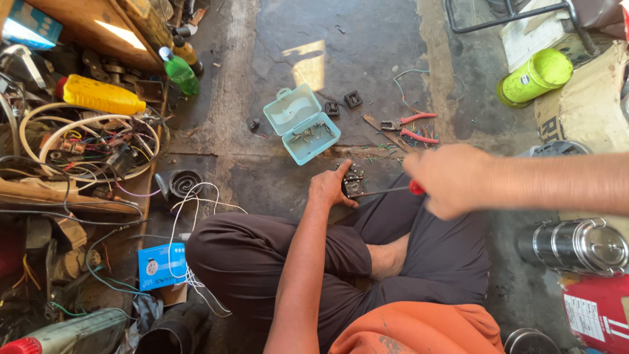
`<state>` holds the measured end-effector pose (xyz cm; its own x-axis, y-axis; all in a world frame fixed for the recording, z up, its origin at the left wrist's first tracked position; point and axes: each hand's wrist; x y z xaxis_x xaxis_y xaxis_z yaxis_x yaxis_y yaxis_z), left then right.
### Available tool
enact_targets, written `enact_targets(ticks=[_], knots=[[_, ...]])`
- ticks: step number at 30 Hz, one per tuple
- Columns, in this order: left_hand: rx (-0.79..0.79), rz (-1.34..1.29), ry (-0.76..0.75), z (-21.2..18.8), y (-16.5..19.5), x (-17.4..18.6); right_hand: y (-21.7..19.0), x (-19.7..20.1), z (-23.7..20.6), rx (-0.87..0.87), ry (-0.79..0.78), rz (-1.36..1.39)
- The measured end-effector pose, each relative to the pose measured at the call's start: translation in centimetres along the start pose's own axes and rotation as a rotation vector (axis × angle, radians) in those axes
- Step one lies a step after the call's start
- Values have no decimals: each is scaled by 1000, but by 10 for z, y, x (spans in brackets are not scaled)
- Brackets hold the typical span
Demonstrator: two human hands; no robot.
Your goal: The person sits cross-legged on the workshop floor repairing a small electrical switch component. They hold the switch, use a screwdriver to loosen and remove its screws, take out internal parts, place parts into a small plastic parts box, and reassemble the switch by hand.
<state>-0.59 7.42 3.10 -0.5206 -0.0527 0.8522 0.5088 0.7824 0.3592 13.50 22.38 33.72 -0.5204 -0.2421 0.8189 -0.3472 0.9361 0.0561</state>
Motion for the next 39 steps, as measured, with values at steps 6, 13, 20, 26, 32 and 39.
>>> enact_targets(ticks=[6,13,20,26,32,39], knots=[[3,28,-32,3,2,1,-1,-1,-4,752,276,-729],[17,41,-27,5,2,-3,-3,9,4,317,-1,-267],[-5,39,9,7,0,-5,3,4,12,-14,28,169],[5,44,-1,5,2,-3,-1,3,-12,770,212,-878],[10,22,-7,6,3,-4,-4,3,-6,411,95,-333],[14,5,-4,3,5,1,5,3,7,-2,136,224]])
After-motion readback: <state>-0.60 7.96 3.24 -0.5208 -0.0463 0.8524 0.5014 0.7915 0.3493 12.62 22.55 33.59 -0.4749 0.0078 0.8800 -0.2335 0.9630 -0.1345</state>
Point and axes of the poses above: each hand's wrist, its own z-axis towards the middle knuckle, its own x-axis out of the back of the hand, y = z × x, and after that the axes turned 13 degrees about x, right-handed
